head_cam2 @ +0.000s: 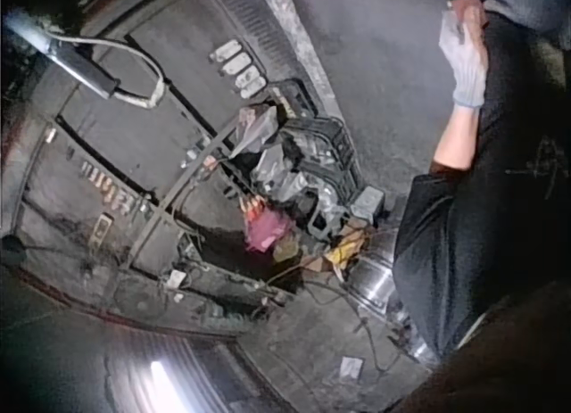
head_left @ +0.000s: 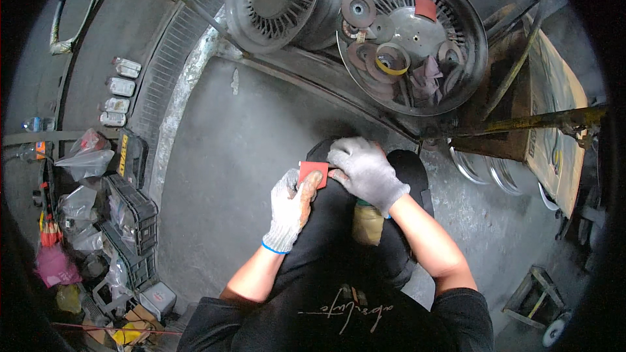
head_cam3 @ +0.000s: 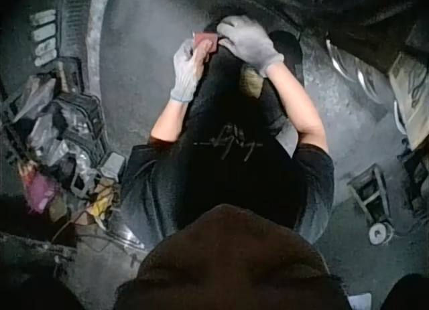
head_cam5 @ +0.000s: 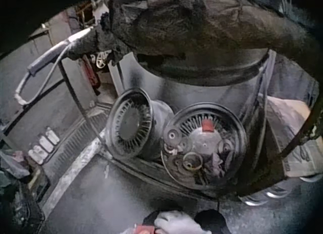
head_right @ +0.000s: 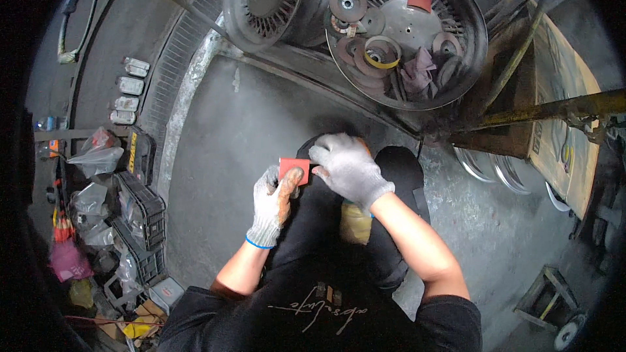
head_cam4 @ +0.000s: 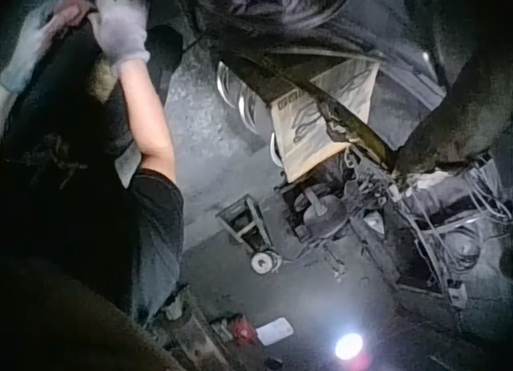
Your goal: The person uses an angle grinder to sand and smooth the surface of a silver car wheel rim, moving the tool along the spokes and rim surfaces.
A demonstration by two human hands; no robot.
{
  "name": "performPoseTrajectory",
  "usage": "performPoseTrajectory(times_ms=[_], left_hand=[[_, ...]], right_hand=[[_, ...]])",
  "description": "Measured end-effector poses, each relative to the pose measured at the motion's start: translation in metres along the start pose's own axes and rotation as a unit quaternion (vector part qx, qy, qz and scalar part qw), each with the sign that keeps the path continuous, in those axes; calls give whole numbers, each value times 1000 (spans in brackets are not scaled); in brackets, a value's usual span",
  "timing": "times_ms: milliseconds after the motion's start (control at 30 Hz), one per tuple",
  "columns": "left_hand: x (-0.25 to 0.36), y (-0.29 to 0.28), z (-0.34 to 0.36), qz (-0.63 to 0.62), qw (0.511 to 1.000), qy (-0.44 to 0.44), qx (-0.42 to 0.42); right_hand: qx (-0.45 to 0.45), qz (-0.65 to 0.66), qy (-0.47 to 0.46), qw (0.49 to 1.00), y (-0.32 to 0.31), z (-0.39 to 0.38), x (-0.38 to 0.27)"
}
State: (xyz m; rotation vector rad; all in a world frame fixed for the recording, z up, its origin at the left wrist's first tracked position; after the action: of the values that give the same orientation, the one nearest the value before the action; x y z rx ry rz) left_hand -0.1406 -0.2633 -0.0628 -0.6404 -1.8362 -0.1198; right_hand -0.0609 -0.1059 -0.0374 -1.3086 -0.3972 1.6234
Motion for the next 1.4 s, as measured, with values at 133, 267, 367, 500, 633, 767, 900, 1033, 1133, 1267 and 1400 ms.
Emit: performPoseTrajectory(times_ms=[133, 267, 367, 500, 633, 767, 900, 1033, 1133, 1267, 1400], left_hand=[[-2, -4, -2, -10, 999, -52, -6], [-1, -4, -7, -10, 999, -33, 0], [-2, -1, -8, -20, 1000, -15, -3], [5, 2, -13, -37, 999, -24, -6], [1, 3, -15, -58, 997, -50, 3], [-1, 3, -13, -32, 999, -37, -4], [-1, 2, -12, -59, 998, -18, -10], [-3, -3, -9, -13, 1000, 10, -20], [-2, -7, -4, -8, 997, 69, -22], [-12, -7, 3, 5, 997, 56, -48], [-12, -8, 2, -35, 998, 55, -25]], right_hand=[[-12, -28, -10, 999, 9, -7, -7], [-21, -34, 8, 999, 4, -4, -7], [30, -27, 6, 999, 2, -5, -6], [59, -44, 2, 997, 2, -8, -7], [57, -45, 8, 997, 0, -8, -6], [-24, 19, 39, 999, 2, -5, 6], [-108, 120, 46, 986, 4, 6, 20], [-259, 291, 124, 913, 18, 10, 39], [-309, 350, 204, 860, 27, 7, 43], [-328, 359, 158, 859, 37, 9, 45], [-307, 250, 91, 914, 19, 18, 25]])
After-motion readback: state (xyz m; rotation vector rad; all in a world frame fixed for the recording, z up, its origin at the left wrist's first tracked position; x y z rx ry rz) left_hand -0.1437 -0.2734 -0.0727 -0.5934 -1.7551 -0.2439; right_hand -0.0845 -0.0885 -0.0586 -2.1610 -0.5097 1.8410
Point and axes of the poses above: each hand's wrist, its own z-axis towards the middle knuckle, its own y-axis out of the palm, x = y × z, the point moved 6 cm from there along z, towards the middle knuckle, and after that the axes turned 9 degrees about x, right-handed, at the moved point
